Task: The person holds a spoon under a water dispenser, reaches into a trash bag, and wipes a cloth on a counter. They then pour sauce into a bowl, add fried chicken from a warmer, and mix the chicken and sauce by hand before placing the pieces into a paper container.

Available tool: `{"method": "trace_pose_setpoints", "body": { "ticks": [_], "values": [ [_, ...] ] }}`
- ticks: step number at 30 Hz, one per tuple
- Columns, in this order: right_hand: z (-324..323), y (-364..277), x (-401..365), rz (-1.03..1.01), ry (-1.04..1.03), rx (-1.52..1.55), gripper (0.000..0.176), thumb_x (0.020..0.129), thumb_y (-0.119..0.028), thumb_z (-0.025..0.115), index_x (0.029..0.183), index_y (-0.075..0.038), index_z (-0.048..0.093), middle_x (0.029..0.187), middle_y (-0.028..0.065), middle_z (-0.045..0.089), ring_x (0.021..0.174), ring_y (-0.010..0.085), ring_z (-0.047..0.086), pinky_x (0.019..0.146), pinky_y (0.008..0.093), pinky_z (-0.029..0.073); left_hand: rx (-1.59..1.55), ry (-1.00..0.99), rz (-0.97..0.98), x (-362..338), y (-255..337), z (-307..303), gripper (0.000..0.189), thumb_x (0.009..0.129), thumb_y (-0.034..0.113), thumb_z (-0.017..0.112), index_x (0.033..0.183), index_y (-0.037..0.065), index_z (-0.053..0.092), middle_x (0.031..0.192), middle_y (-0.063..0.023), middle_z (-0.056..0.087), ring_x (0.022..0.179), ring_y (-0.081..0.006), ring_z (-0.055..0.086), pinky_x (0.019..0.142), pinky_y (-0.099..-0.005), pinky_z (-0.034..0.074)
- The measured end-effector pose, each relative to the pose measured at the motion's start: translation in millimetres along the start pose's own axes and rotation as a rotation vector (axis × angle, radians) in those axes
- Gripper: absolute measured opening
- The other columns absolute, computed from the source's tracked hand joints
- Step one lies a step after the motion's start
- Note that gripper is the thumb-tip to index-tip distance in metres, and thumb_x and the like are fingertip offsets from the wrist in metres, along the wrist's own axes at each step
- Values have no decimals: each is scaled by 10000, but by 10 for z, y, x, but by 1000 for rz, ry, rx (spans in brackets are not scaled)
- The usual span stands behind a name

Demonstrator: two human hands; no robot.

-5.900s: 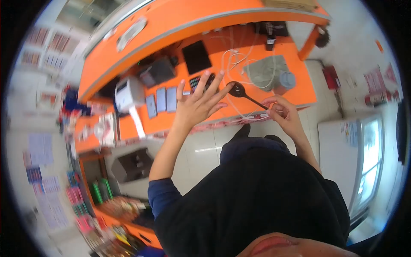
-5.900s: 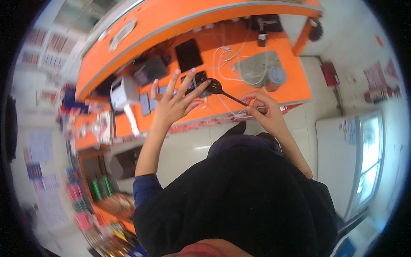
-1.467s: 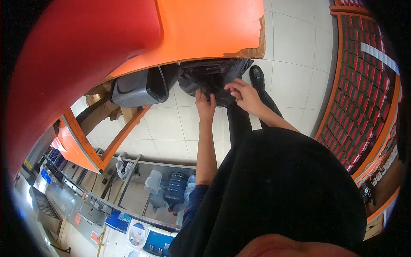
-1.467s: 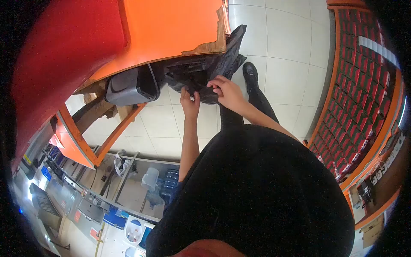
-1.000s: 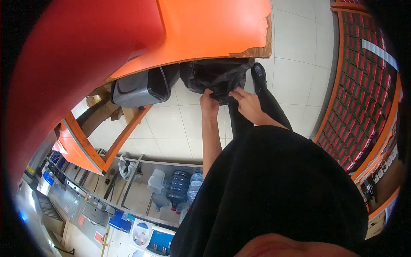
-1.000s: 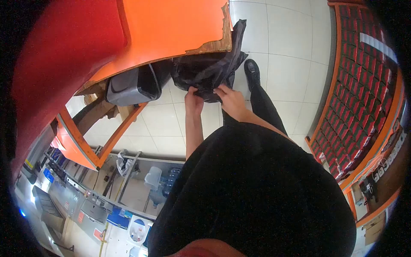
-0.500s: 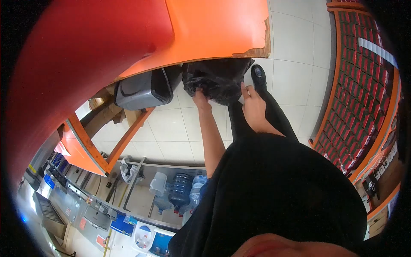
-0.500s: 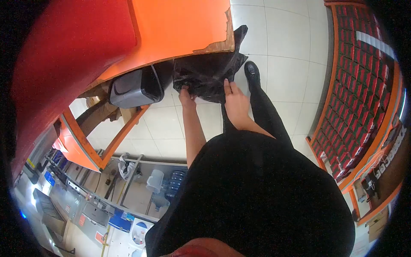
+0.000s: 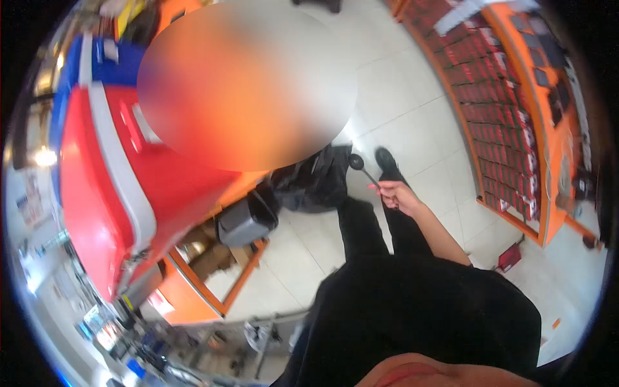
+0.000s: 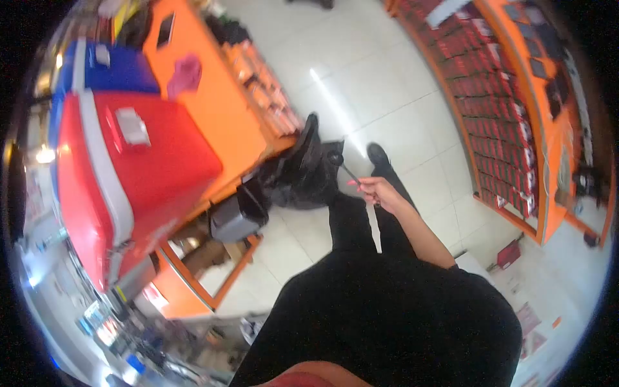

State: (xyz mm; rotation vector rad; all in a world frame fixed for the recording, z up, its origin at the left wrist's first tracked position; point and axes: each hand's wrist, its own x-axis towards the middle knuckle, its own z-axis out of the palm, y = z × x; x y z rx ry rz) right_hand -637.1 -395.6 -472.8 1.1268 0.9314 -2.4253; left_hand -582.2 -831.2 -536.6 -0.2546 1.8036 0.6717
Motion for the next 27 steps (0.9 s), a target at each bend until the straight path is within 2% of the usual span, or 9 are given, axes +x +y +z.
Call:
{"method": "trace_pose_setpoints", "body": {
  "ticks": [5, 10, 13, 18, 20, 22, 23, 25, 27],
  "values": [
    [-585, -458, -1310, -298, -11, 274, 349, 957, -72, 479, 1295, -8, 537, 766, -49, 468, 571, 50, 343, 497, 214, 296, 597, 143, 158, 369, 496, -616, 615, 853, 360, 640, 1376, 106, 439, 1347, -190, 461, 1242, -290, 440, 1068, -405, 323],
    [-1790, 73, -2466, -402, 221, 531, 307, 928, -40, 463, 1207, -22, 591, 842, -15, 456, 529, 54, 324, 428, 197, 245, 820, 213, 481, 915, 2845, -264, 583, 797, 343, 697, 1294, 76, 548, 1231, -176, 583, 1118, -307, 559, 996, -370, 415],
    [-2115, 267, -3559, -565, 290, 714, 329, 897, -44, 472, 1202, -27, 593, 850, 0, 466, 527, 55, 324, 421, 196, 251, 731, -12, 734, 1089, 4253, 895, 659, 711, 360, 752, 1249, 25, 572, 1167, -203, 623, 1114, -348, 569, 994, -415, 420],
    [-2954, 1010, -4182, -721, 634, 821, 344, 858, -74, 497, 1180, -21, 603, 848, 17, 477, 500, 55, 317, 408, 196, 251, 1221, -99, 1452, 790, 6117, 3974, 573, 798, 405, 686, 1260, 94, 553, 1257, -200, 551, 1168, -409, 487, 999, -493, 391],
    [-3241, 1120, -4317, -758, 732, 922, 337, 846, -100, 503, 1154, -20, 615, 834, 23, 500, 481, 56, 321, 401, 198, 248, 1082, -198, 1809, 133, 6454, 5251, 473, 830, 334, 654, 1184, 30, 582, 1197, -220, 577, 1129, -400, 515, 954, -478, 421],
    [-3391, 1048, -4419, -833, 759, 969, 331, 848, -109, 505, 1146, -19, 619, 832, 28, 513, 474, 57, 325, 397, 198, 246, 1267, -348, 1730, -831, 6683, 6341, 311, 874, 282, 582, 1063, 45, 651, 1071, -212, 605, 1022, -384, 570, 857, -458, 474],
    [-3496, 942, -4475, -938, 791, 992, 326, 849, -119, 507, 1137, -17, 622, 829, 32, 526, 467, 59, 330, 394, 198, 244, 1011, -387, 1992, -803, 6664, 6842, 283, 885, 282, 557, 1007, 53, 671, 1033, -200, 616, 963, -380, 592, 816, -469, 485],
    [-3680, 738, -4505, -963, 819, 1056, 324, 850, -119, 503, 1133, -18, 625, 819, 33, 537, 470, 57, 337, 392, 199, 244, 1116, -491, 1897, -1211, 6723, 7722, 248, 874, 230, 565, 1016, 53, 666, 1028, -204, 614, 951, -388, 595, 820, -468, 486],
    [-3816, 567, -4548, -997, 849, 1137, 323, 851, -119, 499, 1129, -18, 628, 809, 34, 548, 472, 55, 345, 389, 201, 244, 1014, -687, 2083, -1234, 6819, 8599, 238, 863, 148, 553, 1049, 31, 644, 1047, -205, 607, 961, -391, 593, 829, -462, 488]
  ]
}}
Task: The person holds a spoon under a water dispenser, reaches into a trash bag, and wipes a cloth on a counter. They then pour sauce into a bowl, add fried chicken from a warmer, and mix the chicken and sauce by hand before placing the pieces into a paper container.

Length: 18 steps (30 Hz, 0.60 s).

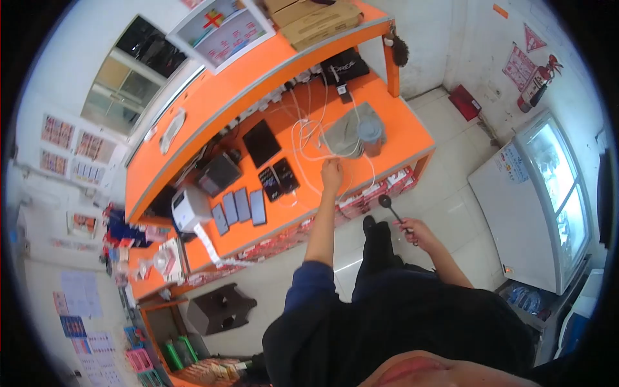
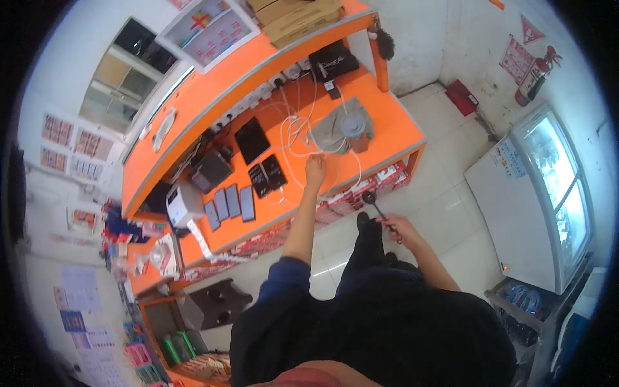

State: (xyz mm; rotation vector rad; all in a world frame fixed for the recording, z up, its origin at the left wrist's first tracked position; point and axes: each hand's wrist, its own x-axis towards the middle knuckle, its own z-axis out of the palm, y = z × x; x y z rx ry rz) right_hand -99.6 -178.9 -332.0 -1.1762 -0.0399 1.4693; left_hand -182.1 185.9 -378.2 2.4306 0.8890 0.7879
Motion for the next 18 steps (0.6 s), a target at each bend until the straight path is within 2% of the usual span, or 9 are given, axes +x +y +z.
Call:
{"method": "trace_pose_setpoints", "body": {
  "ticks": [3, 5, 7, 10, 11, 12, 14, 16, 18],
  "values": [
    [196, -151, 190, -14, -27, 0, 311, 847, -111, 497, 1110, -17, 636, 776, 24, 554, 468, 50, 363, 388, 204, 247, -27, -70, 95, 970, -550, 739, 260, 839, 76, 539, 1079, 18, 621, 1082, -192, 605, 1000, -380, 589, 862, -457, 480],
    [246, -330, 375, 6, 64, -99, 291, 843, -91, 505, 1085, -9, 644, 753, 19, 570, 447, 46, 371, 383, 213, 254, 488, -296, 15, 1341, -771, 996, 272, 833, 101, 541, 1085, 29, 615, 1097, -178, 606, 1064, -327, 578, 928, -487, 431],
    [542, -601, 426, -28, 163, -91, 282, 839, -80, 510, 1074, -12, 650, 767, 23, 594, 447, 47, 380, 390, 209, 263, 936, -423, -59, 1447, -2169, 2008, 277, 836, 158, 551, 1086, 61, 623, 1158, -151, 598, 1121, -258, 553, 989, -516, 351],
    [547, -696, 879, -24, 160, -234, 258, 844, -75, 524, 1051, -36, 672, 818, 34, 670, 534, 73, 511, 462, 227, 385, 963, -219, -62, 1543, -911, 778, 425, 864, 422, 630, 1113, 79, 644, 948, -107, 664, 970, -249, 604, 816, -353, 477],
    [633, -727, 1053, -278, 119, -344, 250, 849, -89, 529, 1046, -39, 674, 819, 33, 678, 607, 107, 567, 528, 261, 433, 969, -239, -62, 1613, -1010, 755, 425, 864, 422, 630, 1113, 79, 644, 948, -107, 664, 970, -249, 604, 816, -353, 477],
    [712, -741, 1201, -531, 78, -451, 243, 854, -104, 533, 1040, -42, 676, 819, 32, 685, 680, 142, 623, 595, 294, 482, 786, -354, -137, 1664, -1101, 735, 397, 868, 411, 641, 1085, 80, 654, 901, -77, 659, 935, -224, 609, 815, -347, 474],
    [974, -863, 1456, -368, 191, -468, 245, 857, -109, 529, 1043, -35, 671, 816, 50, 684, 723, 182, 643, 649, 329, 496, 610, -485, -220, 1659, -1311, 632, 370, 871, 401, 652, 1057, 81, 663, 854, -47, 655, 901, -200, 613, 814, -341, 472],
    [1183, -1001, 1816, -244, 382, -588, 256, 863, -113, 515, 1050, -23, 663, 801, 90, 680, 756, 238, 663, 697, 365, 508, -597, -605, -404, 1690, -1496, 510, 280, 922, 315, 613, 1025, 59, 659, 886, -16, 654, 883, -171, 603, 781, -315, 465],
    [1298, -1030, 2202, -354, 475, -744, 276, 876, -115, 514, 1097, -4, 635, 794, 121, 664, 743, 212, 645, 680, 334, 497, -822, -593, -529, 1668, -1301, 292, 249, 932, 275, 598, 1021, 52, 664, 885, -6, 643, 826, -135, 575, 714, -278, 432]
  ]
}}
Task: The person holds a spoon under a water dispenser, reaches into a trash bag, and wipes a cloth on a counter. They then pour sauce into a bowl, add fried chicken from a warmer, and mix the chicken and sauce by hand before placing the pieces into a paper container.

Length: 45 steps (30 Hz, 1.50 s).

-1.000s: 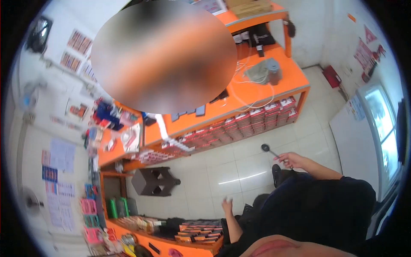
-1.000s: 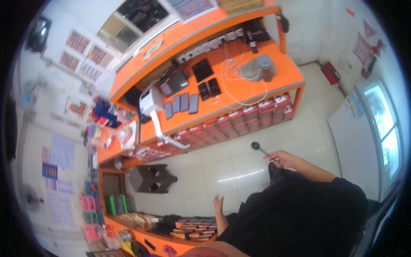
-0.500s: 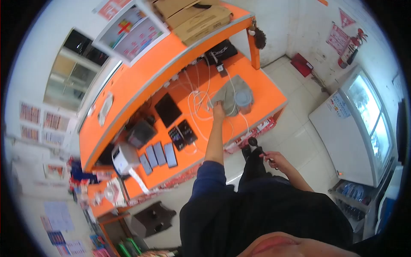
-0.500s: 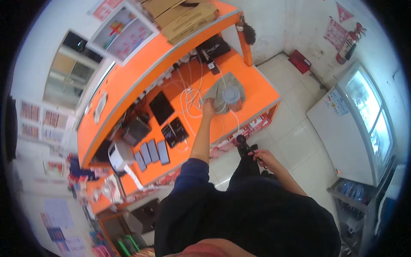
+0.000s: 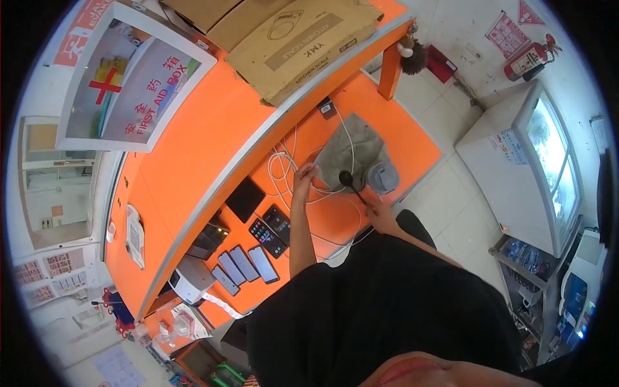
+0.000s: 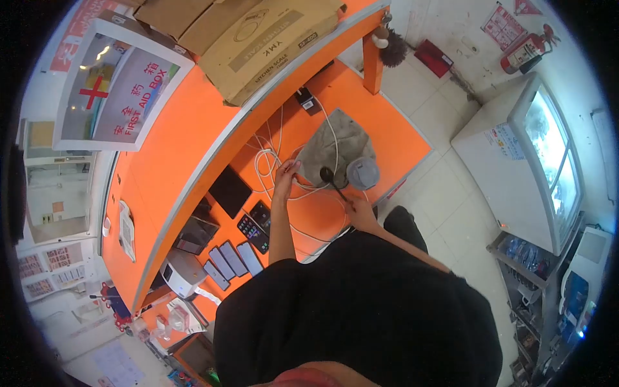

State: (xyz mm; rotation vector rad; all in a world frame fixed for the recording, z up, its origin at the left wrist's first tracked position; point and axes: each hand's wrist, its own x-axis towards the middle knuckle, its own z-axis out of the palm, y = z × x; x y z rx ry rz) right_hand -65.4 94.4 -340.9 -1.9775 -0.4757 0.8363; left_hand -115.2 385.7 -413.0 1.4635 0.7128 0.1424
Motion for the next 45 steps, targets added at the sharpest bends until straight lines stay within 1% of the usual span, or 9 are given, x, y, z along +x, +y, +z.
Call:
{"method": "trace_pose_setpoints", "body": {
  "ticks": [4, 12, 18, 21, 23, 27, 35, 41, 45],
  "values": [
    [362, -82, 478, 9, 70, 128, 304, 884, -123, 534, 1147, 8, 614, 811, 146, 655, 722, 185, 630, 679, 307, 496, -610, -82, -134, -347, 469, 369, 172, 919, 164, 617, 1046, 60, 669, 962, 4, 630, 787, -105, 569, 668, -221, 416],
    [229, 66, 534, 40, -57, 105, 312, 854, -35, 541, 1152, -37, 635, 821, 86, 649, 757, 167, 624, 692, 315, 493, -469, -122, -46, -182, 454, 341, 276, 810, -26, 668, 1078, 40, 651, 1033, -54, 646, 932, -128, 617, 778, -257, 508],
    [253, 104, 506, 18, -105, 93, 295, 846, 21, 505, 1087, -41, 664, 803, 74, 635, 735, 148, 597, 705, 306, 482, 310, -523, -215, 59, 670, 213, 186, 814, -40, 619, 988, 19, 650, 915, -74, 667, 837, -129, 642, 733, -283, 526],
    [151, -247, 504, 85, -115, -64, 246, 819, -42, 524, 997, -77, 690, 870, 130, 669, 813, 241, 643, 748, 365, 503, 526, -520, 51, 70, 510, 274, 168, 765, -5, 652, 930, 18, 638, 870, -61, 644, 816, -160, 635, 715, -311, 529],
    [118, -401, 533, 125, -101, -183, 207, 801, -97, 547, 937, -109, 703, 926, 157, 686, 883, 308, 665, 777, 408, 516, 1001, -598, 937, 123, 413, 242, 276, 681, 25, 668, 955, 22, 635, 920, -118, 612, 847, -255, 637, 695, -364, 525],
    [259, -374, 503, 108, -96, -370, 215, 794, -87, 553, 968, -94, 680, 865, 166, 670, 866, 333, 656, 770, 448, 511, 1183, -811, 1145, 266, 297, 115, 276, 684, 71, 653, 953, 23, 619, 947, -129, 570, 901, -322, 611, 715, -396, 518],
    [651, -334, 380, 9, 206, -248, 384, 729, 31, 563, 1106, -39, 590, 914, 189, 637, 827, 372, 625, 709, 469, 481, 438, -135, -356, 37, 545, 494, 303, 868, 102, 593, 1153, 0, 575, 1144, -140, 620, 957, -252, 651, 768, -374, 546],
    [689, -484, 380, 1, 115, -342, 461, 700, 49, 563, 1153, -37, 569, 970, 221, 629, 889, 390, 616, 741, 485, 496, -690, -384, -760, 155, 64, 195, 310, 963, 117, 509, 1238, -27, 507, 1168, -120, 609, 1003, -252, 633, 883, -423, 553],
    [575, -429, 567, 44, 11, -330, 377, 725, 32, 550, 1093, -20, 613, 938, 218, 649, 791, 377, 631, 688, 453, 505, -296, -383, -606, 268, -96, 144, 265, 950, 75, 527, 1205, 0, 542, 1203, -133, 586, 1029, -220, 618, 849, -405, 541]
  ]
}}
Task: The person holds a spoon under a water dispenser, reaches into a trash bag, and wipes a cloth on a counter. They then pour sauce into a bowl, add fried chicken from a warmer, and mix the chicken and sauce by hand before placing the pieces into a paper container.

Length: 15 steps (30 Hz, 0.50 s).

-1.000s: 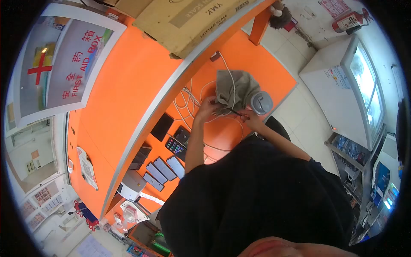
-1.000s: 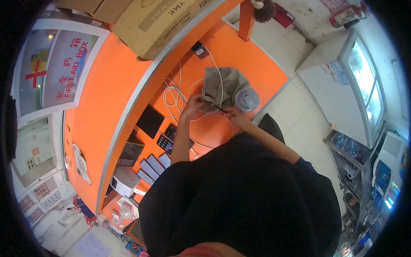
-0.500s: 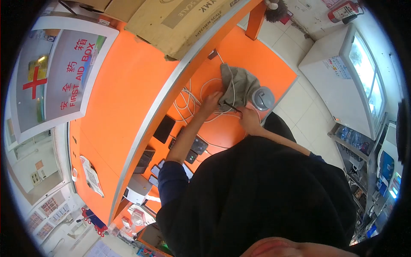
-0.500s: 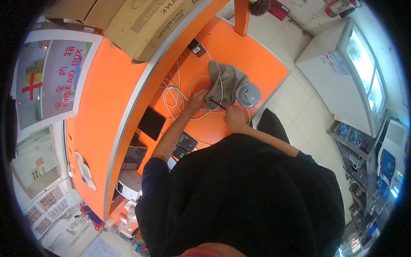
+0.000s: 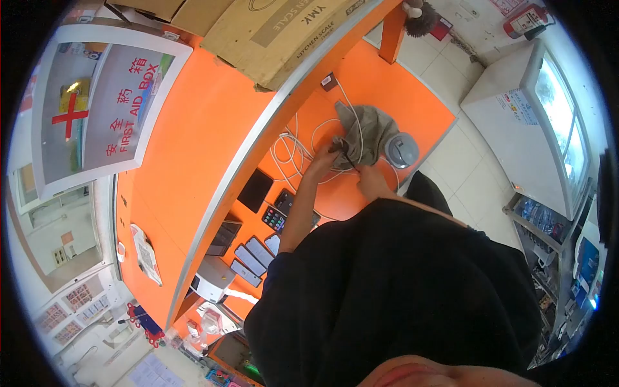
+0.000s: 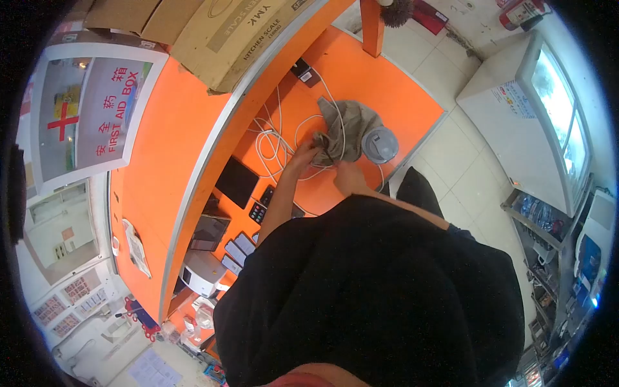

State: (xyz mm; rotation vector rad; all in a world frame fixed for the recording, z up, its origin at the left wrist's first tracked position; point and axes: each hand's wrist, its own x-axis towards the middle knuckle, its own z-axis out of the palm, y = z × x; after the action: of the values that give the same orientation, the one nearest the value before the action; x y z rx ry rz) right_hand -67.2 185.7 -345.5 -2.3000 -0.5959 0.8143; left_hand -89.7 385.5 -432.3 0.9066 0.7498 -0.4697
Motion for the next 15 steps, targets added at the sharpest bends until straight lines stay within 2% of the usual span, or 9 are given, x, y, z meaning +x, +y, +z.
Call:
{"method": "trace_pose_setpoints", "body": {
  "ticks": [2, 3, 5, 7, 10, 11, 13, 14, 15],
  "values": [
    [-136, 49, 156, 40, -133, 2, 335, 742, 19, 544, 1065, -12, 630, 906, 200, 663, 706, 347, 648, 625, 424, 513, 617, -70, 496, 120, -30, -90, 300, 900, 84, 577, 1196, 32, 562, 1163, -90, 613, 1021, -243, 625, 880, -370, 523],
    [-223, 55, 202, 73, -255, 104, 281, 775, 0, 532, 1033, -13, 643, 824, 151, 644, 597, 279, 607, 536, 384, 477, 624, -71, 494, -18, 119, 65, 300, 900, 84, 577, 1196, 32, 562, 1163, -90, 613, 1021, -243, 625, 880, -370, 523],
    [-340, 59, 231, 98, -375, 205, 237, 808, -19, 519, 1001, -15, 656, 742, 101, 624, 488, 210, 566, 446, 344, 440, 1737, -271, 906, -256, 401, 309, 360, 799, 59, 614, 1159, 73, 611, 1086, -76, 635, 985, -257, 628, 860, -344, 508],
    [-406, 53, 211, 427, -587, 635, 209, 864, -59, 499, 992, -34, 661, 665, 18, 523, 411, 104, 424, 367, 284, 335, 1702, -242, 911, -340, 426, 267, 351, 792, 56, 615, 1143, 70, 618, 1073, -78, 638, 982, -256, 627, 851, -345, 507],
    [-389, 90, -26, 441, -463, 798, 211, 890, -69, 477, 1004, -43, 653, 628, 4, 464, 395, 95, 380, 351, 284, 303, 1566, -138, 948, -315, 487, 172, 326, 771, 47, 616, 1096, 63, 637, 1034, -83, 647, 972, -252, 626, 825, -348, 505],
    [-416, 117, -104, 424, -465, 789, 211, 890, -69, 477, 1004, -43, 653, 628, 4, 464, 395, 95, 380, 351, 284, 303, 1519, -100, 957, -323, 515, 157, 318, 764, 44, 616, 1080, 60, 644, 1020, -85, 650, 969, -251, 625, 816, -348, 504],
    [-445, 162, -254, 403, -359, 822, 244, 865, -34, 480, 1062, -21, 625, 636, 20, 496, 447, 117, 443, 411, 292, 368, 899, 446, 502, -331, 693, 127, 318, 841, 43, 588, 1157, 52, 623, 1006, -63, 677, 942, -177, 634, 801, -323, 513],
    [-375, 257, -334, 390, -369, 823, 244, 865, -34, 480, 1062, -21, 625, 636, 20, 496, 447, 117, 443, 411, 292, 368, 902, 462, 505, -405, 680, 150, 318, 841, 43, 588, 1157, 52, 623, 1006, -63, 677, 942, -177, 634, 801, -323, 513],
    [-289, 386, -394, 40, -174, 630, 270, 849, -7, 484, 1086, -15, 612, 669, 45, 527, 527, 158, 501, 479, 306, 411, 863, 553, 499, -488, 658, 196, 395, 853, 73, 604, 1245, 58, 560, 1111, -83, 640, 1010, -174, 608, 831, -340, 500]
  ]
}}
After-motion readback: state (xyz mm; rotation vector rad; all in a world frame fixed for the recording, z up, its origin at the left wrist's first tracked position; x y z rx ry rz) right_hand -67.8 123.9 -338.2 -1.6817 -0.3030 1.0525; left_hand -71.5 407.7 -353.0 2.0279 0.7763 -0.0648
